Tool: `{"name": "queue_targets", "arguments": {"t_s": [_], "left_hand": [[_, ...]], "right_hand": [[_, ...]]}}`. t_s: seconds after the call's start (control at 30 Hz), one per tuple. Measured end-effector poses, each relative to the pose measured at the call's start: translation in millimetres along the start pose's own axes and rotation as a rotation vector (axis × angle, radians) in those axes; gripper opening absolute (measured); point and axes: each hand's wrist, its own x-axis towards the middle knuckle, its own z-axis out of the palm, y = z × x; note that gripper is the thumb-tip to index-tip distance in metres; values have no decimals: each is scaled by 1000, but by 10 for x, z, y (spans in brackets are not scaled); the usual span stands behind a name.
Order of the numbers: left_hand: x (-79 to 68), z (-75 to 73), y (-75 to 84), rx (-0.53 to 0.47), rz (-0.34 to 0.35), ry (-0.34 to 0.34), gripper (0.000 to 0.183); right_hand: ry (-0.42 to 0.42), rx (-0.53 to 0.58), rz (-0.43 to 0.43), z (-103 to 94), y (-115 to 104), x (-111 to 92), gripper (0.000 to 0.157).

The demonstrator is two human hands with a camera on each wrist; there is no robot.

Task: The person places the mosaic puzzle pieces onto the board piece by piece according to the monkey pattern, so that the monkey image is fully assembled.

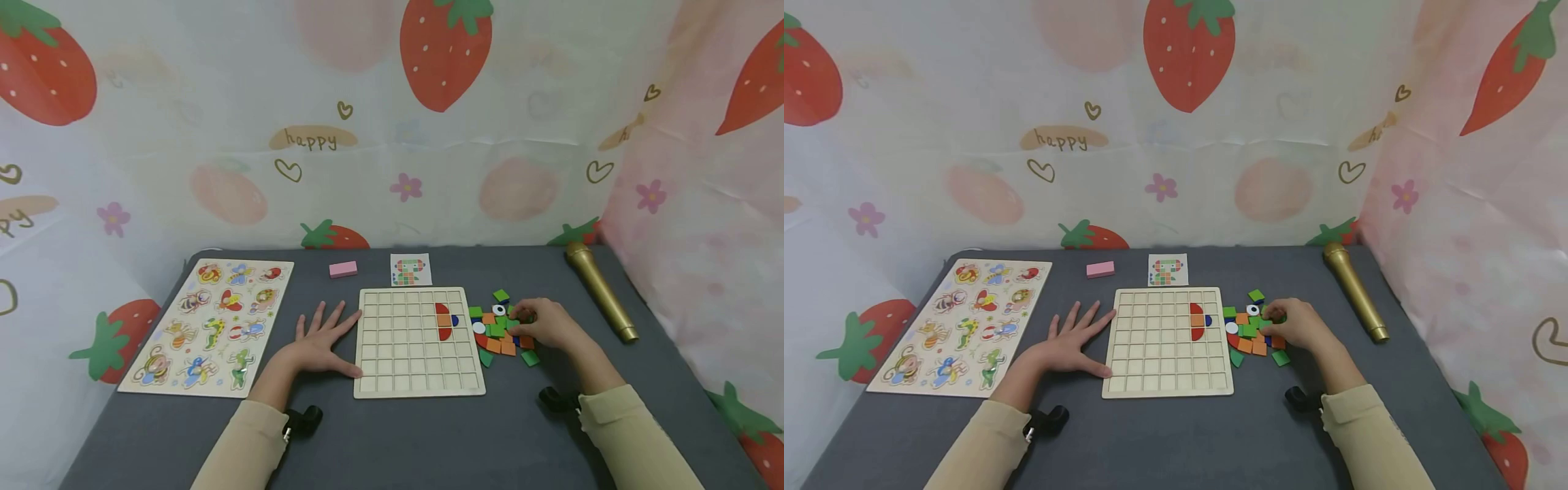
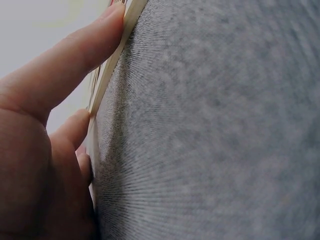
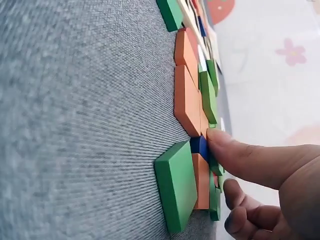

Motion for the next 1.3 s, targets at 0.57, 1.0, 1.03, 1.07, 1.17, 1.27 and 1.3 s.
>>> {"name": "queue_targets", "arguments": {"t_s": [0.57, 1.0, 1.03, 1.07, 1.17, 1.27, 1.3], "left_hand": [[3, 13, -34, 13, -8, 0, 118], [25, 17, -39, 20, -3, 3, 118], [27, 18, -41, 19, -4, 3, 118], [27, 18, -41, 17, -5, 3, 118], [22, 16, -37, 13, -7, 2, 118], [16, 14, -31, 14, -7, -2, 118], [14, 12, -30, 15, -6, -2, 118]], "right_hand": [[6, 159, -100, 368, -746, 237, 20], [26, 55, -147, 746, -1116, 355, 4], [25, 49, -144, 751, -1126, 358, 4], [22, 45, -140, 755, -1138, 361, 4], [19, 23, -145, 768, -1151, 371, 4], [20, 10, -168, 777, -1135, 373, 5], [24, 9, -178, 776, -1117, 371, 6]]}}
